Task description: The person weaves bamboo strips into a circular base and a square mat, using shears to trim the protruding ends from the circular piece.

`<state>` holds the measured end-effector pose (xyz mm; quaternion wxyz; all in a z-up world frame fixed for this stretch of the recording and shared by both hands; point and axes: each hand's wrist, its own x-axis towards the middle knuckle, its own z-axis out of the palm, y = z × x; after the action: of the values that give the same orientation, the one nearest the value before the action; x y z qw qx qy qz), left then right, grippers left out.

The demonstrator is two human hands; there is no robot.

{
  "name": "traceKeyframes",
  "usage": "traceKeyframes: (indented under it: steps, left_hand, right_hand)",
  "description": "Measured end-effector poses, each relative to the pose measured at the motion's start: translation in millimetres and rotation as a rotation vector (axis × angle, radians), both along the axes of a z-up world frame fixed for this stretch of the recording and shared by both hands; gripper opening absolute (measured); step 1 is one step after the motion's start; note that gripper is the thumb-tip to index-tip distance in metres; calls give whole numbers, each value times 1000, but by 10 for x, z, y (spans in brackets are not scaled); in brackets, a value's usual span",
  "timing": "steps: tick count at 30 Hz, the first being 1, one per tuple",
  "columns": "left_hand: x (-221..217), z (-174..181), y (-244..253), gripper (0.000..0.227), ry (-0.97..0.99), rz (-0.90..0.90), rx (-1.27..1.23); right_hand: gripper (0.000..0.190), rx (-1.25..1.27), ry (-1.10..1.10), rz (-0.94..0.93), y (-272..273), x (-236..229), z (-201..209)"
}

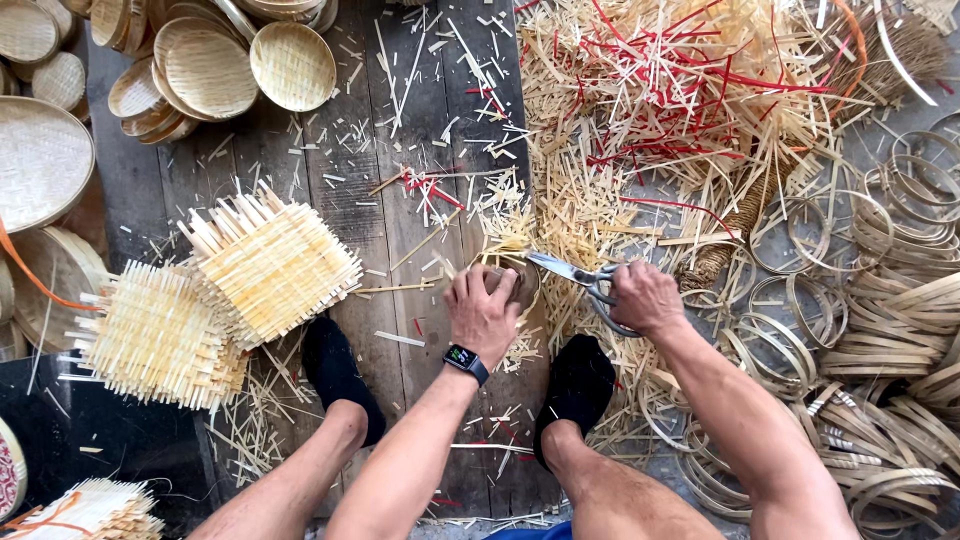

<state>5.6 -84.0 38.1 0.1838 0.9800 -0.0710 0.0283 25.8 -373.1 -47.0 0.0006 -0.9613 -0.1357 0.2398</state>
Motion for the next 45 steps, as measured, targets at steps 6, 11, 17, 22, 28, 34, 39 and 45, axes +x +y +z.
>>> traceKeyframes:
  steps: [6,11,17,22,28,34,39,45]
  left_hand:
    - [-55,-159,-71,41,54,67,-307]
    - [-31,-186,12,56,87,92,-351]
    - [-47,-305,77,57,87,-1,-401]
    - [-15,-233,110,57,47,-14,-382]
    - [-49,-136,-99,42,132,175,-468]
    - [-93,-315,-47,47,88,60,-390]
    - [-58,-298,33,60,147,27,-453]
    - [-27,-336,37,59,162,-70,-430]
  right_hand:
    - [58,135,-289,46,248,68,396]
    - [50,21,46,-9,189,99,279]
    - [55,155,-190,15,137,90,341]
    - [45,22,-15,26,326,159,317]
    - [52,65,-142,94,148,214,344]
    - [47,39,-83,74,308,289,301]
    - [45,29,-127,109,16,213,196]
    - [60,137,-270,89,331,223,308]
